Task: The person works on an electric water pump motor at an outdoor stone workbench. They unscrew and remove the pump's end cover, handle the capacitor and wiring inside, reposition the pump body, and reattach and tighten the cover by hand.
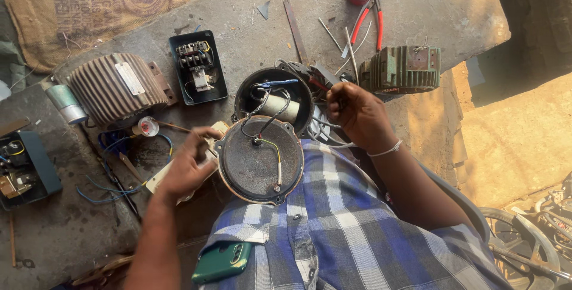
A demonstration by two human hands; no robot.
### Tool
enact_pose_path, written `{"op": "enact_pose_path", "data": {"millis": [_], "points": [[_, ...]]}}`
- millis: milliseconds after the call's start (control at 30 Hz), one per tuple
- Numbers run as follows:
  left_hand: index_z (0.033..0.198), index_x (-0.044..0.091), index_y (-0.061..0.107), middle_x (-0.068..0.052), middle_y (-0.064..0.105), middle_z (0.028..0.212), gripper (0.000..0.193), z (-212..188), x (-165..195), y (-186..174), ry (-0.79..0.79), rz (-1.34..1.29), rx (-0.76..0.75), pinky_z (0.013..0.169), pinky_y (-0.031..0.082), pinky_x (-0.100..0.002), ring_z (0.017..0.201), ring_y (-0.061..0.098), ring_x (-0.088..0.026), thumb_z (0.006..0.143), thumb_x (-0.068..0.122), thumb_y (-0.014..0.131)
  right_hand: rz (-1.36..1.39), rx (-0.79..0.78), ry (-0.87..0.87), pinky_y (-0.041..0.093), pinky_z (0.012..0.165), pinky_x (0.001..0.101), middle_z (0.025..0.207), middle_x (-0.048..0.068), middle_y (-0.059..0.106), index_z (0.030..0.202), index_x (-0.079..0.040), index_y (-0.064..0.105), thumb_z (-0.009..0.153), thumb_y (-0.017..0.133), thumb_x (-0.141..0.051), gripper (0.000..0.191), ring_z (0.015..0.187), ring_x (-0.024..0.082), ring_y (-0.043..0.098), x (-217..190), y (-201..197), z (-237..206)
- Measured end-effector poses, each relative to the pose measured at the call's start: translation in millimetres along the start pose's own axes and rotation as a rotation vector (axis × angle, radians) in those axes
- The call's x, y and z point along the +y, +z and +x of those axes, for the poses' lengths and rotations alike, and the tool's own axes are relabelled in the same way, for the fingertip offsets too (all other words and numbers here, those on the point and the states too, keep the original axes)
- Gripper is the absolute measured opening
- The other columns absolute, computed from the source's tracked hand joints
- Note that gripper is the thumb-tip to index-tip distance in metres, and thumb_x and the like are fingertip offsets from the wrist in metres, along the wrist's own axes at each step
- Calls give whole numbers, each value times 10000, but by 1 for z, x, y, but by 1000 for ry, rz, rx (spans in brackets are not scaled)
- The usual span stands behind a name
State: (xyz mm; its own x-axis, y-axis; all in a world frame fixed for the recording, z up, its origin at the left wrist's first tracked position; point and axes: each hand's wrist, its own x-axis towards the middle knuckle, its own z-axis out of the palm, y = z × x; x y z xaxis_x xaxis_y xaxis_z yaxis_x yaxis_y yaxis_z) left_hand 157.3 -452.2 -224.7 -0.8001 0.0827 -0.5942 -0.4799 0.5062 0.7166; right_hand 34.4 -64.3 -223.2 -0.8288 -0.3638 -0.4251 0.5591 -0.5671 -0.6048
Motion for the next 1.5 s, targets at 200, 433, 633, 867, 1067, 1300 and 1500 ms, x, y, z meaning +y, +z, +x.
{"op": "enact_pose_path", "data": {"millis": [200,433,633,867,1067,1300,1500], "points": [[1549,11,417,-170,561,1501,638,-14,-53,72,299,-1040,0,1178,421,-356,1399,532,-234,984,158,675,-1270,-285,-433,504,725,326,945,64,614,1257,-89,679,936,755,-133,333,795,176,581,-20,54,-3],[1525,83,355,-120,547,1417,711,-7,-51,115,309,-905,199,1077,435,-350,1294,543,-203,903,123,696,-1634,-585,-909,541,794,407,1070,122,630,1341,-112,666,821,832,-261,566,933,293,620,-24,85,6],[1449,69,459,-104,627,1246,556,11,-31,140,315,-794,564,970,495,-325,1142,619,-177,945,149,680,-1557,-485,-897,535,756,381,920,65,667,1069,-135,734,943,796,-164,144,875,249,638,-6,75,15],[1359,52,581,-84,721,1048,396,-9,37,119,424,-536,758,845,565,-295,964,707,-146,993,179,662,-1602,-417,-787,528,772,389,956,105,645,1072,-52,707,955,767,-216,210,893,275,631,-26,78,25],[1315,45,667,-157,762,1059,362,-43,140,91,493,-49,820,829,602,-329,977,770,-231,989,188,736,-1675,-511,-821,520,784,401,946,92,614,1064,-106,760,915,777,-231,195,926,301,593,-47,72,44],[1191,111,755,-188,764,926,361,-24,249,50,32,290,634,730,577,-431,838,751,-328,972,394,705,-1510,-594,-787,508,796,387,882,76,598,1052,-135,767,920,754,-210,152,873,278,578,-51,47,61],[1134,188,801,-214,746,939,457,36,315,54,-297,578,385,876,540,-511,906,705,-408,985,560,581,-1155,-512,-546,525,813,343,950,91,679,1227,-102,731,1106,565,-316,297,855,193,639,-104,0,80]]}}
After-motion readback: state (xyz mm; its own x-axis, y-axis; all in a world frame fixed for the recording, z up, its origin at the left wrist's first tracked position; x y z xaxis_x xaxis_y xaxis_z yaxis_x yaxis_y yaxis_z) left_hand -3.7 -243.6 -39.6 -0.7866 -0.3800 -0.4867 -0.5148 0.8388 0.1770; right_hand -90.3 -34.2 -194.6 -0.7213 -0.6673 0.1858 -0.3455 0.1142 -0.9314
